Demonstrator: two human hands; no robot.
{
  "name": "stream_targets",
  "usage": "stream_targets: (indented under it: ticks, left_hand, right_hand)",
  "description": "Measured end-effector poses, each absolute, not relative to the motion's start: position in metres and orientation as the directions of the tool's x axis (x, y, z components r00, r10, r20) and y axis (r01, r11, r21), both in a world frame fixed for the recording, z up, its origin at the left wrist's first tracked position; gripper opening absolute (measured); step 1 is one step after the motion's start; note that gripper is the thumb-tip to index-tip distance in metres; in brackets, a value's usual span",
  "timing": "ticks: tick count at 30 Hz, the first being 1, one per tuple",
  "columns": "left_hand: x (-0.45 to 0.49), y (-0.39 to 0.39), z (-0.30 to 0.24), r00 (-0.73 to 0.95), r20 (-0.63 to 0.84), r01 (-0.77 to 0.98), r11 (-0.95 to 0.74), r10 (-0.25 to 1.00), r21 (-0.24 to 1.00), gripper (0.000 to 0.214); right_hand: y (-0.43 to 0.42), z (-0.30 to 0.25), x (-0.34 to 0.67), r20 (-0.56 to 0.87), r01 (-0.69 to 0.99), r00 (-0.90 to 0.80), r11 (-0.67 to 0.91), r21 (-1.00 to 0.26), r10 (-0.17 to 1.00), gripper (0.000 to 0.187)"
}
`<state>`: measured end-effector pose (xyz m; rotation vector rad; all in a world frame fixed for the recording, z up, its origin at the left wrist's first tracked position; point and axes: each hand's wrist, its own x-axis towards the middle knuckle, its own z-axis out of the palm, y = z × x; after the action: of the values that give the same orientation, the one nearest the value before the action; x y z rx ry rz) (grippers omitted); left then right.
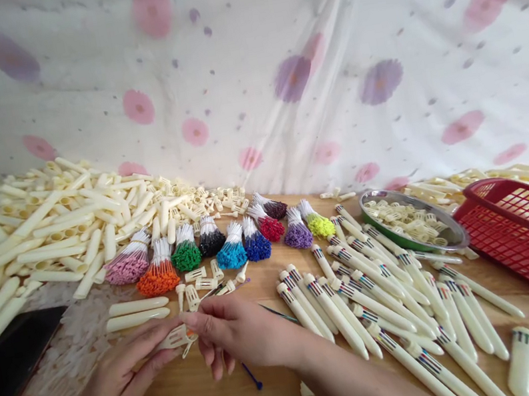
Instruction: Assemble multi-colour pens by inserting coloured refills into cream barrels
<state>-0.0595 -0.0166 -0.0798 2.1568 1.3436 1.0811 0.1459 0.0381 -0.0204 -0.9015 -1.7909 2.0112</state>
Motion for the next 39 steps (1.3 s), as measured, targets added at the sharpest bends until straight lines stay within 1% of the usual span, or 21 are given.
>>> stream_targets:
  ticks: [3,5,6,7,8,10,11,12,15,16,18,20,21,23,26,28,29,31,35,39]
  left_hand:
    - [-0.058,-0.019,-0.079,0.199,0.409,0.552,-0.447,0.89,0.704,0.032]
    - [-0.057,-0.02,-0.078,0.155,0.409,0.515,-0.426,0.9,0.744,0.029]
    - [-0.057,-0.021,-0.078,0.139,0.406,0.49,-0.419,0.903,0.765,0.027]
    - [-0.056,-0.021,-0.077,0.134,0.401,0.459,-0.416,0.906,0.785,0.026]
    - [-0.057,-0.02,-0.076,0.135,0.395,0.425,-0.413,0.909,0.806,0.024]
    - [-0.057,-0.019,-0.075,0.144,0.38,0.353,-0.407,0.914,0.843,0.022]
    - [-0.058,-0.017,-0.075,0.153,0.375,0.318,-0.404,0.914,0.857,0.02]
    - [-0.058,-0.016,-0.074,0.163,0.371,0.286,-0.403,0.914,0.869,0.02]
    - [-0.057,-0.013,-0.074,0.209,0.384,0.206,-0.424,0.899,0.882,0.018]
    - [-0.056,-0.012,-0.074,0.227,0.392,0.188,-0.435,0.892,0.881,0.018]
    - [-0.054,-0.011,-0.073,0.248,0.412,0.17,-0.458,0.877,0.872,0.018]
    - [-0.052,-0.011,-0.073,0.251,0.432,0.18,-0.481,0.866,0.858,0.018]
    - [-0.051,-0.011,-0.073,0.247,0.438,0.198,-0.488,0.864,0.85,0.018]
    - [-0.052,-0.012,-0.075,0.242,0.43,0.26,-0.485,0.87,0.835,0.019]
    - [-0.057,-0.015,-0.081,0.25,0.388,0.383,-0.459,0.887,0.802,0.029]
    - [-0.06,-0.017,-0.084,0.278,0.36,0.438,-0.451,0.891,0.778,0.035]
    - [-0.061,-0.017,-0.085,0.289,0.345,0.453,-0.446,0.893,0.772,0.036]
    - [-0.062,-0.019,-0.085,0.3,0.307,0.468,-0.419,0.903,0.778,0.035]
    - [-0.059,-0.02,-0.083,0.292,0.221,0.459,-0.339,0.931,0.821,0.032]
    - [-0.054,-0.02,-0.081,0.301,0.183,0.409,-0.3,0.936,0.862,0.031]
  right_hand:
    - [0.041,-0.015,0.149,-0.219,0.228,-0.713,-0.076,-0.971,0.666,0.054]
    - [0.048,-0.01,0.159,-0.165,0.288,-0.662,0.045,-0.956,0.731,0.049]
    - [0.051,-0.007,0.166,-0.128,0.349,-0.624,0.129,-0.928,0.77,0.046]
    - [0.055,-0.005,0.173,-0.087,0.436,-0.584,0.221,-0.872,0.807,0.042]
    - [0.057,-0.004,0.182,-0.046,0.537,-0.546,0.307,-0.786,0.837,0.037]
    - [0.059,-0.006,0.199,0.001,0.719,-0.509,0.426,-0.55,0.861,0.024]
    - [0.058,-0.009,0.207,0.002,0.771,-0.513,0.462,-0.438,0.858,0.016]
    - [0.056,-0.014,0.213,-0.005,0.798,-0.528,0.494,-0.346,0.849,0.011]
    - [0.049,-0.037,0.223,0.006,0.793,-0.596,0.589,-0.155,0.803,0.023]
    - [0.048,-0.046,0.224,0.026,0.783,-0.615,0.615,-0.097,0.788,0.022]
    - [0.047,-0.061,0.222,0.073,0.765,-0.643,0.644,0.014,0.762,0.015]
    - [0.049,-0.07,0.219,0.103,0.748,-0.664,0.659,0.08,0.741,0.008]
    - [0.051,-0.071,0.219,0.108,0.741,-0.671,0.667,0.08,0.733,0.006]
    - [0.053,-0.064,0.22,0.105,0.755,-0.653,0.655,0.011,0.75,0.008]
    - [0.048,-0.039,0.224,0.126,0.773,-0.587,0.599,-0.207,0.8,0.007]
    - [0.04,-0.021,0.225,0.236,0.693,-0.599,0.643,-0.325,0.765,0.01]
    - [0.036,-0.013,0.225,0.301,0.643,-0.614,0.684,-0.345,0.729,0.013]
    - [0.027,-0.003,0.223,0.4,0.564,-0.64,0.755,-0.335,0.656,0.018]
    - [0.014,-0.003,0.217,0.42,0.509,-0.695,0.812,-0.284,0.583,0.015]
    - [0.009,-0.011,0.21,0.446,0.47,-0.696,0.827,-0.309,0.562,0.012]
